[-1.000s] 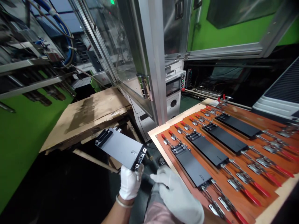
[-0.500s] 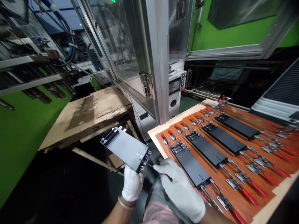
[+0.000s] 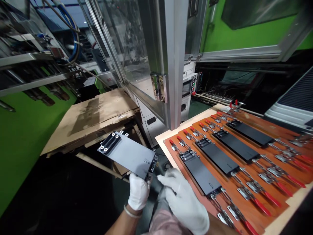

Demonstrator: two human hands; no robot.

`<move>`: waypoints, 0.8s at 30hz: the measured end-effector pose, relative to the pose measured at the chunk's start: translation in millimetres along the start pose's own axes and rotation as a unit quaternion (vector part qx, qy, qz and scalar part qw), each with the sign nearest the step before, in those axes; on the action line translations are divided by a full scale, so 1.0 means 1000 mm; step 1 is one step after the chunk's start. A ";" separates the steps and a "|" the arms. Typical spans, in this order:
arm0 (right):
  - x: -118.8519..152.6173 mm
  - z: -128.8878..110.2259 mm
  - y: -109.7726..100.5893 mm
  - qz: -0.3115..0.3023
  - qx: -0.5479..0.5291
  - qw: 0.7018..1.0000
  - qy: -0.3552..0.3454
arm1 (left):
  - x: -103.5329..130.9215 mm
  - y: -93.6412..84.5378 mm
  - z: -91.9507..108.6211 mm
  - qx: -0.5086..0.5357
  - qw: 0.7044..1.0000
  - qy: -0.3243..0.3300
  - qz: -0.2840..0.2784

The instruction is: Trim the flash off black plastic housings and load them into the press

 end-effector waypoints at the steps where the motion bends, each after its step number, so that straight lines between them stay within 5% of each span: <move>1: -0.001 -0.001 0.000 0.005 -0.003 1.000 0.002 | 0.001 -0.001 0.004 -0.026 0.999 0.044 0.014; 7: -0.014 0.002 -0.010 0.051 -0.062 0.997 -0.005 | 0.007 0.003 0.003 -0.087 0.976 0.199 0.022; 13: -0.028 0.015 -0.017 0.079 -0.040 0.995 0.048 | 0.017 0.004 0.014 -0.180 0.916 0.355 0.039; 18: -0.010 0.002 -0.007 0.022 -0.008 0.999 -0.045 | 0.015 0.006 0.017 -0.191 0.916 0.351 0.011; 24: -0.023 0.014 -0.029 0.109 -0.056 0.992 0.003 | 0.021 0.007 -0.004 -0.136 0.955 0.264 -0.023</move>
Point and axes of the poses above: each hand's wrist, its own x-axis away from the middle knuckle, its own y-axis out of the palm, z = x × y, the point moved 6 cm from there along -x, towards the middle knuckle, and after that the axes turned 6 degrees about z, right-handed, at the moved point
